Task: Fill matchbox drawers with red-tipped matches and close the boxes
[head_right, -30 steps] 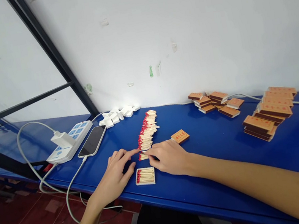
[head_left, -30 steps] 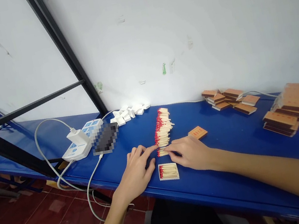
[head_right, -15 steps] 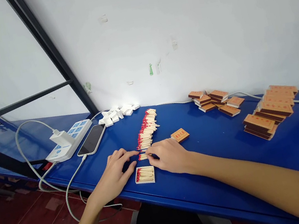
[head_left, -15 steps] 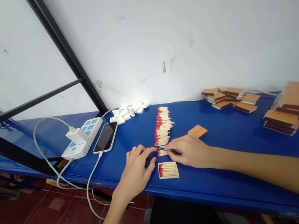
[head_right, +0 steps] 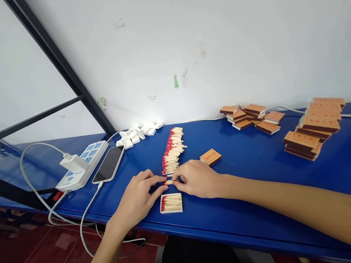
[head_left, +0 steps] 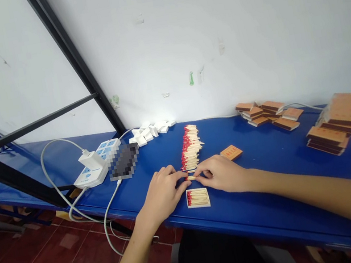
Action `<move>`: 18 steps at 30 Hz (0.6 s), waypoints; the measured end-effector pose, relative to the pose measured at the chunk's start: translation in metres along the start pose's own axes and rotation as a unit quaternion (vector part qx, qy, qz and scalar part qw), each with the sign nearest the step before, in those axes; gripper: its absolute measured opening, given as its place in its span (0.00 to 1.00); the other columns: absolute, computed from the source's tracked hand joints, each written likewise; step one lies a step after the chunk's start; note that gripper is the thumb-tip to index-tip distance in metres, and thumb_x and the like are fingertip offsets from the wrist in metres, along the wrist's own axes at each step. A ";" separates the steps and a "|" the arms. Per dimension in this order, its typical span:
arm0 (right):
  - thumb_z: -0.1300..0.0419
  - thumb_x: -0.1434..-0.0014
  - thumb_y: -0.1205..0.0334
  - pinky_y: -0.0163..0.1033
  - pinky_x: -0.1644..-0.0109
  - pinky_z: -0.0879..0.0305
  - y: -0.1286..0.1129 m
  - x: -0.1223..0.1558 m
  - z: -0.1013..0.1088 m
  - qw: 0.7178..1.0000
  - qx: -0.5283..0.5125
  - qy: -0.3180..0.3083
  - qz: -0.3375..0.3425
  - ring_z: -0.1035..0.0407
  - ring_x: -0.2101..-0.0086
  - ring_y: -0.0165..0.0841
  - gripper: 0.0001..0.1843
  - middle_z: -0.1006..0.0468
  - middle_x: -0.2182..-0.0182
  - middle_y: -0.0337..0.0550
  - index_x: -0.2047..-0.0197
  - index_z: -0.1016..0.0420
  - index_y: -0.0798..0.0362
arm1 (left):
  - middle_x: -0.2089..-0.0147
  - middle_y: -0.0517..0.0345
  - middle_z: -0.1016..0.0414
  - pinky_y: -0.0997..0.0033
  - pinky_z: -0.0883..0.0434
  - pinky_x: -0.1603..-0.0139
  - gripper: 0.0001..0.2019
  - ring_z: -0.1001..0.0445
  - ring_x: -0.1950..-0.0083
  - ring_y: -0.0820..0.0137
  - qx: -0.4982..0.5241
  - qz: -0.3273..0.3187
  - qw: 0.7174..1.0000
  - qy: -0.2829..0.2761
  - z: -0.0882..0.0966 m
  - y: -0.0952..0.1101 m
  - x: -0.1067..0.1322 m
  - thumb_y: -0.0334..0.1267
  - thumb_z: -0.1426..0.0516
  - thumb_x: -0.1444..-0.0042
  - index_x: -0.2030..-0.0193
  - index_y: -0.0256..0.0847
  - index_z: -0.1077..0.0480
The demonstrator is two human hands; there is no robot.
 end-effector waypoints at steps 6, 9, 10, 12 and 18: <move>0.43 0.34 0.64 0.41 0.58 0.46 -0.006 0.002 0.001 0.995 0.081 -0.001 0.053 0.34 0.72 0.29 0.11 0.24 0.74 0.37 0.65 0.19 0.53 | 0.59 0.55 0.21 0.66 0.35 0.62 0.11 0.24 0.58 0.61 -0.064 -0.024 0.996 -0.063 0.012 0.013 -0.020 0.42 0.47 0.31 0.59 0.43 0.24; 0.45 0.32 0.64 0.41 0.58 0.45 -0.005 0.001 -0.001 0.992 0.105 -0.004 0.067 0.30 0.66 0.33 0.12 0.21 0.66 0.42 0.64 0.21 0.54 | 0.59 0.52 0.20 0.67 0.34 0.65 0.12 0.22 0.59 0.59 -0.093 -0.033 0.990 -0.105 0.015 0.015 -0.022 0.43 0.49 0.30 0.59 0.41 0.27; 0.46 0.32 0.64 0.40 0.59 0.44 -0.004 0.001 -0.002 0.992 0.104 -0.008 0.072 0.30 0.64 0.33 0.12 0.21 0.63 0.43 0.64 0.23 0.55 | 0.59 0.50 0.20 0.67 0.33 0.66 0.13 0.21 0.59 0.58 -0.105 -0.037 0.987 -0.117 0.015 0.015 -0.022 0.43 0.50 0.30 0.57 0.40 0.28; 0.46 0.32 0.64 0.39 0.62 0.43 -0.003 0.001 -0.002 0.993 0.088 -0.017 0.076 0.30 0.64 0.33 0.10 0.22 0.60 0.45 0.62 0.26 0.55 | 0.59 0.48 0.20 0.66 0.32 0.67 0.14 0.21 0.61 0.56 -0.129 -0.044 0.981 -0.138 0.015 0.014 -0.022 0.43 0.53 0.29 0.55 0.39 0.30; 0.45 0.33 0.64 0.36 0.65 0.44 0.001 0.001 0.001 0.998 0.015 -0.033 0.046 0.32 0.66 0.32 0.04 0.24 0.64 0.41 0.61 0.30 0.52 | 0.58 0.44 0.20 0.61 0.28 0.66 0.14 0.20 0.62 0.52 -0.154 -0.055 0.970 -0.180 0.015 0.014 -0.025 0.42 0.56 0.29 0.52 0.38 0.32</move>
Point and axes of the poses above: each hand's wrist, its own x-axis away from the middle knuckle, its own z-axis out of the back of the hand, y = z × x, the point moved 3 cm from there along -x, towards the middle knuckle
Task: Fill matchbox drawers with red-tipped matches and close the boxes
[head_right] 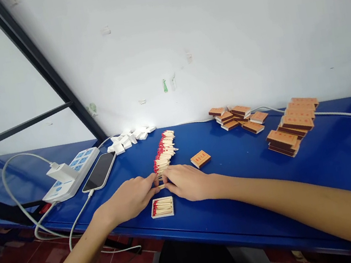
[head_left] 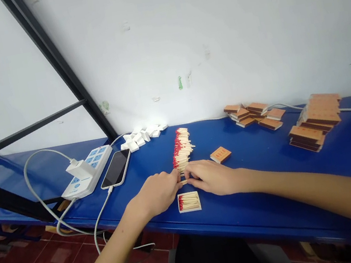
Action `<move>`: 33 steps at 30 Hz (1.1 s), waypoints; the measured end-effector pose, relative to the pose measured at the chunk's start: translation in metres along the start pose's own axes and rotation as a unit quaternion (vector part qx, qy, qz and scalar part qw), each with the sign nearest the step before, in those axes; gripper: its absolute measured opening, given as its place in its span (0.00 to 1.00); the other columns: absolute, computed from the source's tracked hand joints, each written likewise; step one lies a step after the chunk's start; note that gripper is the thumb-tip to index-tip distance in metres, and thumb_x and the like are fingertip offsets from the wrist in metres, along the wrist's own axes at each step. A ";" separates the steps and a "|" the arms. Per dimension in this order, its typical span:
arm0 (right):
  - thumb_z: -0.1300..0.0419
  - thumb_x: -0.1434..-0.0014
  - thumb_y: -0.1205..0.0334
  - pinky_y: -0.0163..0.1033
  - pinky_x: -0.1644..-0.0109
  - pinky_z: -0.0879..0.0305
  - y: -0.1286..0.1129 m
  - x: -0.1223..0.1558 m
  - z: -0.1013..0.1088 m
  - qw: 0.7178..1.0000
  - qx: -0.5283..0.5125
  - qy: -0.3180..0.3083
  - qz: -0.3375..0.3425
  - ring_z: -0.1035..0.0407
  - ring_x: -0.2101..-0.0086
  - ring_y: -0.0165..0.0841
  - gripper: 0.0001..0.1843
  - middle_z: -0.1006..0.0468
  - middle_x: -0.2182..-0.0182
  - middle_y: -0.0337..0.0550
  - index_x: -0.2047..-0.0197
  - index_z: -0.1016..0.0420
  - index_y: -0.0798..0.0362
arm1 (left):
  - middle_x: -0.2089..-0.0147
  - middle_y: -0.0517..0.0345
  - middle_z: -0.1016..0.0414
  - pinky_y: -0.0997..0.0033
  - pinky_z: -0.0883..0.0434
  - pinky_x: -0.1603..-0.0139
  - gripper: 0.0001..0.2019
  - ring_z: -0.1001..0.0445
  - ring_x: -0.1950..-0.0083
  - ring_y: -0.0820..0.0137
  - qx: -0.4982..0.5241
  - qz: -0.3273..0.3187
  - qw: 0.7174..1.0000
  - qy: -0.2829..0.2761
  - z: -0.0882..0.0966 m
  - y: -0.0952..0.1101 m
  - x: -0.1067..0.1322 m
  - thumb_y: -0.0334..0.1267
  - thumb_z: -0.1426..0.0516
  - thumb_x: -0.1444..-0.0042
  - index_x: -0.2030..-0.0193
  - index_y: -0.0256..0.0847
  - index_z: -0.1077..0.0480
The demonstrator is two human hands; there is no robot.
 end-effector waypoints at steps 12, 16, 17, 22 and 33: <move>0.52 0.27 0.58 0.41 0.67 0.47 -0.014 0.003 0.003 0.982 0.179 -0.040 0.043 0.29 0.68 0.35 0.12 0.21 0.61 0.45 0.59 0.32 0.54 | 0.62 0.41 0.20 0.57 0.27 0.66 0.17 0.19 0.63 0.50 -0.040 -0.043 0.998 -0.027 0.000 0.003 0.002 0.39 0.60 0.28 0.50 0.34 0.34; 0.53 0.27 0.58 0.42 0.68 0.47 -0.011 0.002 0.000 0.978 0.196 -0.040 0.056 0.28 0.69 0.36 0.13 0.21 0.61 0.45 0.58 0.33 0.55 | 0.62 0.41 0.20 0.57 0.27 0.66 0.17 0.19 0.64 0.50 -0.045 -0.045 0.998 -0.019 0.001 0.003 0.002 0.39 0.60 0.28 0.49 0.34 0.34; 0.53 0.27 0.58 0.42 0.68 0.46 -0.010 0.001 -0.001 0.978 0.199 -0.040 0.055 0.28 0.69 0.36 0.13 0.21 0.61 0.45 0.58 0.33 0.55 | 0.62 0.41 0.20 0.57 0.27 0.66 0.17 0.19 0.64 0.50 -0.048 -0.049 0.997 -0.020 0.000 0.003 0.001 0.38 0.60 0.28 0.48 0.33 0.34; 0.52 0.29 0.61 0.41 0.68 0.46 -0.011 0.002 0.002 0.981 0.187 -0.042 0.023 0.29 0.69 0.36 0.10 0.22 0.62 0.45 0.59 0.33 0.54 | 0.62 0.44 0.21 0.60 0.29 0.66 0.16 0.20 0.65 0.53 -0.039 -0.066 0.997 -0.026 -0.001 0.000 -0.002 0.36 0.60 0.29 0.46 0.34 0.37; 0.49 0.34 0.63 0.36 0.66 0.43 -0.045 0.025 0.029 0.993 -0.043 -0.109 -0.023 0.33 0.69 0.32 0.08 0.24 0.69 0.40 0.66 0.33 0.52 | 0.71 0.58 0.28 0.67 0.39 0.71 0.13 0.30 0.73 0.65 0.065 -0.112 0.991 -0.024 0.019 0.009 0.037 0.43 0.59 0.27 0.60 0.42 0.39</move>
Point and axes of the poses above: each hand's wrist, its own x-axis away from the middle knuckle, its own z-axis out of the back of the hand, y = z × x, the point moved 3 cm from there along -x, towards the middle knuckle
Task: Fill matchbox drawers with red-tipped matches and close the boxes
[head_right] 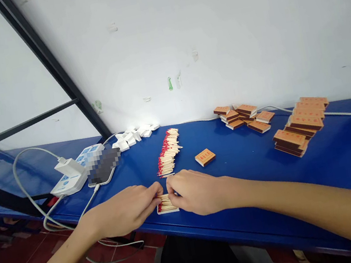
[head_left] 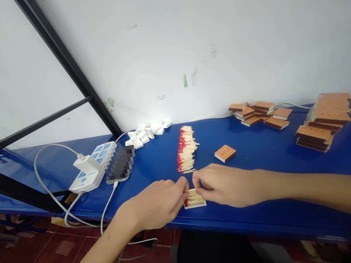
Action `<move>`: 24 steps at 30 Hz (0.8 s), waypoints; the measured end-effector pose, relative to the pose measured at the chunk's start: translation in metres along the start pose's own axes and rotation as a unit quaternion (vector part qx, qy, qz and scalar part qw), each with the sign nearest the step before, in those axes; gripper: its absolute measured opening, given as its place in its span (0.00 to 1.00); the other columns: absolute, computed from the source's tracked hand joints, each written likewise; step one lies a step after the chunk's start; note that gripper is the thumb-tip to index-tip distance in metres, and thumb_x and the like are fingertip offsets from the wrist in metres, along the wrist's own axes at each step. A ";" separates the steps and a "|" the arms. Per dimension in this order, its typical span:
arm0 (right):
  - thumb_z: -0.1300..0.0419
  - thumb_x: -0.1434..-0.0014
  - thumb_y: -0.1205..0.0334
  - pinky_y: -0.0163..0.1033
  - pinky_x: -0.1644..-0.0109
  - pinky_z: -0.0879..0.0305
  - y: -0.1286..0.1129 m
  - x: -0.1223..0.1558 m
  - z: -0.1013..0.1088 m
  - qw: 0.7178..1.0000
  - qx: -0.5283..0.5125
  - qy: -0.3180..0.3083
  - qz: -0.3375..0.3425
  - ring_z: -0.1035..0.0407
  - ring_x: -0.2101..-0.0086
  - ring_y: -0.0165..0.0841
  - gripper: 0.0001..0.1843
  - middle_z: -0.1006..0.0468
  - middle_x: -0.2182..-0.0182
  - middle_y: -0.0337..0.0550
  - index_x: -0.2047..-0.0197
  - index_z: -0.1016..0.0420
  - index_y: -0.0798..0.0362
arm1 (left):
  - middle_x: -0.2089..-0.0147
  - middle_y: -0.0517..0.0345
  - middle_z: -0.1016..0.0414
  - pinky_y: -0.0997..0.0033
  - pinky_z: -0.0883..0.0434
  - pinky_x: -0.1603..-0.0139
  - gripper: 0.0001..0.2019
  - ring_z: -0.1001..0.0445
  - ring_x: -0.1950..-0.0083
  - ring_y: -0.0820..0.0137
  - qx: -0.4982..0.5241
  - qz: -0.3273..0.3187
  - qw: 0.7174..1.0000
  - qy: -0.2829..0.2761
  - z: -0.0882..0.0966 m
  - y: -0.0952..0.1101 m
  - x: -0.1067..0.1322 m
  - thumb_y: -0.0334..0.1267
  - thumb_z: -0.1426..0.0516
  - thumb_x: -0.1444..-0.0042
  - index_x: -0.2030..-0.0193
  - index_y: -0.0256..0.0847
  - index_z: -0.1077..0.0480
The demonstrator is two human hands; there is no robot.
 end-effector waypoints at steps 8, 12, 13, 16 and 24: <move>0.46 0.38 0.67 0.34 0.71 0.48 -0.004 -0.003 -0.008 0.999 -0.022 -0.023 -0.008 0.38 0.76 0.28 0.10 0.28 0.77 0.36 0.70 0.28 0.53 | 0.68 0.62 0.28 0.69 0.38 0.65 0.09 0.27 0.66 0.67 0.125 -0.001 0.992 0.019 -0.016 -0.004 0.005 0.41 0.54 0.28 0.56 0.44 0.35; 0.45 0.42 0.70 0.35 0.73 0.52 -0.004 -0.007 -0.007 1.000 -0.008 -0.008 0.003 0.45 0.79 0.26 0.14 0.38 0.83 0.33 0.79 0.35 0.53 | 0.66 0.63 0.29 0.71 0.36 0.64 0.08 0.30 0.66 0.70 0.174 0.016 0.982 0.074 -0.021 -0.007 0.009 0.44 0.48 0.31 0.55 0.44 0.34; 0.44 0.43 0.71 0.35 0.73 0.52 -0.004 -0.007 -0.007 1.000 -0.007 -0.006 0.004 0.45 0.79 0.25 0.14 0.38 0.83 0.33 0.80 0.36 0.54 | 0.62 0.61 0.28 0.71 0.34 0.61 0.08 0.30 0.62 0.69 0.183 0.021 0.978 0.102 -0.024 -0.007 0.011 0.45 0.45 0.33 0.54 0.44 0.33; 0.45 0.42 0.70 0.35 0.73 0.51 -0.003 -0.008 -0.010 1.000 0.010 -0.003 0.002 0.44 0.79 0.26 0.15 0.35 0.83 0.34 0.79 0.35 0.54 | 0.47 0.55 0.28 0.68 0.32 0.48 0.13 0.30 0.48 0.66 0.195 0.013 0.964 0.182 -0.032 -0.002 0.015 0.44 0.40 0.37 0.49 0.44 0.32; 0.43 0.36 0.61 0.38 0.66 0.41 -0.002 0.000 0.006 0.993 0.112 0.025 -0.012 0.29 0.69 0.34 0.11 0.23 0.70 0.43 0.66 0.21 0.53 | 0.47 0.54 0.23 0.61 0.32 0.43 0.13 0.30 0.48 0.64 0.192 -0.004 0.952 0.241 -0.052 0.003 0.014 0.42 0.43 0.33 0.44 0.45 0.27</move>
Point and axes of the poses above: each hand's wrist, its own x-axis away from the middle knuckle, its own z-axis out of the back of the hand, y = z × x, the point moved 3 cm from there along -x, towards the middle knuckle
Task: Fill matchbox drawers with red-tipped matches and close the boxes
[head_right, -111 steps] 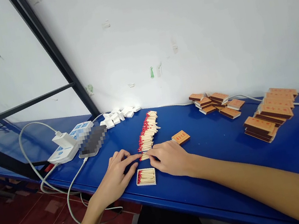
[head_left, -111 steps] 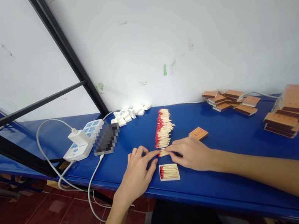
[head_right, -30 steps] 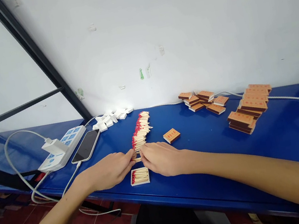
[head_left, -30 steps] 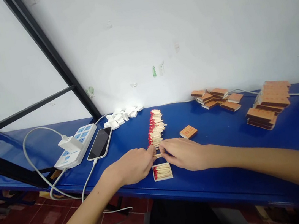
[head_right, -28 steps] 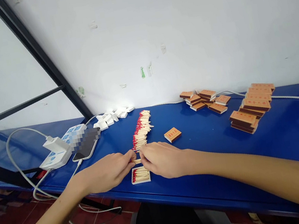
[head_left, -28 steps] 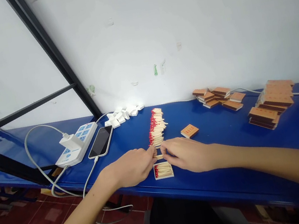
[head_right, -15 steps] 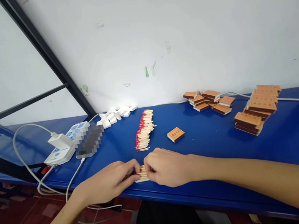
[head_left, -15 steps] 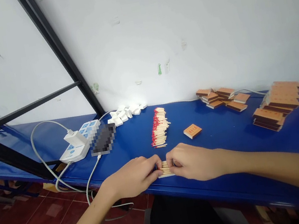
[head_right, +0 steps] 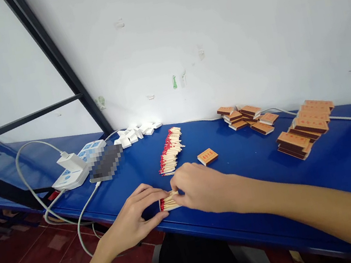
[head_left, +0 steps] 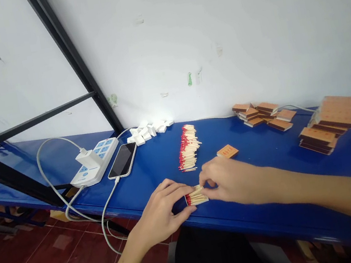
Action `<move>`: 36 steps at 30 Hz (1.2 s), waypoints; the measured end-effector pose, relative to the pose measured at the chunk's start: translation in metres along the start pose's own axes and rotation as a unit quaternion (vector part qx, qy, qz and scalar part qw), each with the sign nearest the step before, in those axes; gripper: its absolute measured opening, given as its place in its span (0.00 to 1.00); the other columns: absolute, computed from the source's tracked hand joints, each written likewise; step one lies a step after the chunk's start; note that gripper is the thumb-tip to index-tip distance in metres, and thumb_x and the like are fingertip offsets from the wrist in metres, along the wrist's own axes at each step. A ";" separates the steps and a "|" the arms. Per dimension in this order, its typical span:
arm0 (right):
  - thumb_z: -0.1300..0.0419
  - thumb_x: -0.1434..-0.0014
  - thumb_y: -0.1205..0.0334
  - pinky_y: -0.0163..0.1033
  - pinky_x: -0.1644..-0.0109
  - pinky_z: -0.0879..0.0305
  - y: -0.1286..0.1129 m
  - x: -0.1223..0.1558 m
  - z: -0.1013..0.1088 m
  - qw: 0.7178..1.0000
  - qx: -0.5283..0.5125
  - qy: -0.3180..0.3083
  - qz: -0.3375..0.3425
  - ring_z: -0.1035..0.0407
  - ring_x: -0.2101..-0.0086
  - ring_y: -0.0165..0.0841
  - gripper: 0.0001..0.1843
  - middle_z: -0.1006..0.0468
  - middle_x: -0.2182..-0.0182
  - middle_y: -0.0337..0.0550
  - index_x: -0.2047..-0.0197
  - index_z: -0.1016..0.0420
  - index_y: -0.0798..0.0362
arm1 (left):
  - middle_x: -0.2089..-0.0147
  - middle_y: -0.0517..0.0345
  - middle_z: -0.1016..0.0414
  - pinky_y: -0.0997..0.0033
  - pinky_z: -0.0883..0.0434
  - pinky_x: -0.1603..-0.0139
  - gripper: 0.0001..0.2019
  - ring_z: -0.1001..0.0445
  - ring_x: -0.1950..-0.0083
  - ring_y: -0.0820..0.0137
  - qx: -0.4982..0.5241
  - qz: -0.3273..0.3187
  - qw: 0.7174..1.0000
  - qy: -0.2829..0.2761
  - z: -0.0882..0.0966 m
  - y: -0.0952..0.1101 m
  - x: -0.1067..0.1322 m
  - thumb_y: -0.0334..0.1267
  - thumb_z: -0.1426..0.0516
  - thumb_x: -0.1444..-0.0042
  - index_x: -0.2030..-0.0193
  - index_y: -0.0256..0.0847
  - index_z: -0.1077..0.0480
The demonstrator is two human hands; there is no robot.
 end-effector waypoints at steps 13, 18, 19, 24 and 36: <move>0.46 0.42 0.77 0.41 0.63 0.38 0.068 -0.006 0.021 0.958 0.256 -0.099 -0.079 0.26 0.60 0.44 0.12 0.23 0.60 0.53 0.58 0.26 0.57 | 0.43 0.51 0.23 0.54 0.30 0.46 0.18 0.28 0.47 0.60 -0.201 -0.072 0.975 0.064 -0.015 -0.004 0.011 0.41 0.50 0.29 0.36 0.43 0.31; 0.37 0.43 0.57 0.39 0.67 0.42 0.038 0.000 0.020 0.982 0.132 -0.133 -0.005 0.26 0.64 0.42 0.08 0.22 0.65 0.46 0.64 0.27 0.52 | 0.41 0.52 0.25 0.54 0.29 0.47 0.18 0.28 0.48 0.60 -0.232 -0.081 0.967 0.070 -0.018 -0.003 0.014 0.38 0.51 0.29 0.35 0.49 0.33; 0.37 0.43 0.55 0.39 0.67 0.42 0.030 0.001 0.018 0.984 0.114 -0.134 0.016 0.27 0.64 0.42 0.10 0.22 0.66 0.45 0.63 0.27 0.52 | 0.41 0.52 0.25 0.55 0.28 0.47 0.18 0.28 0.48 0.60 -0.241 -0.089 0.964 0.072 -0.018 -0.002 0.014 0.36 0.51 0.29 0.37 0.50 0.31; 0.37 0.43 0.51 0.39 0.67 0.43 0.006 0.001 0.003 0.988 0.084 -0.110 0.065 0.26 0.65 0.41 0.13 0.21 0.66 0.45 0.63 0.27 0.52 | 0.43 0.49 0.24 0.57 0.29 0.48 0.17 0.28 0.49 0.60 -0.242 -0.102 0.962 0.077 -0.018 -0.002 0.014 0.37 0.51 0.29 0.39 0.46 0.29; 0.35 0.43 0.50 0.39 0.63 0.40 0.011 -0.003 -0.001 0.994 0.049 -0.092 0.044 0.25 0.61 0.42 0.15 0.20 0.63 0.46 0.59 0.24 0.53 | 0.41 0.53 0.25 0.57 0.31 0.46 0.18 0.31 0.50 0.62 -0.160 -0.059 0.984 0.051 -0.014 -0.003 0.015 0.40 0.49 0.30 0.36 0.44 0.32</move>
Point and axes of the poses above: each hand's wrist, its own x-axis away from the middle knuckle, its own z-axis out of the back of the hand, y = z × x, the point moved 3 cm from there along -x, towards the middle knuckle
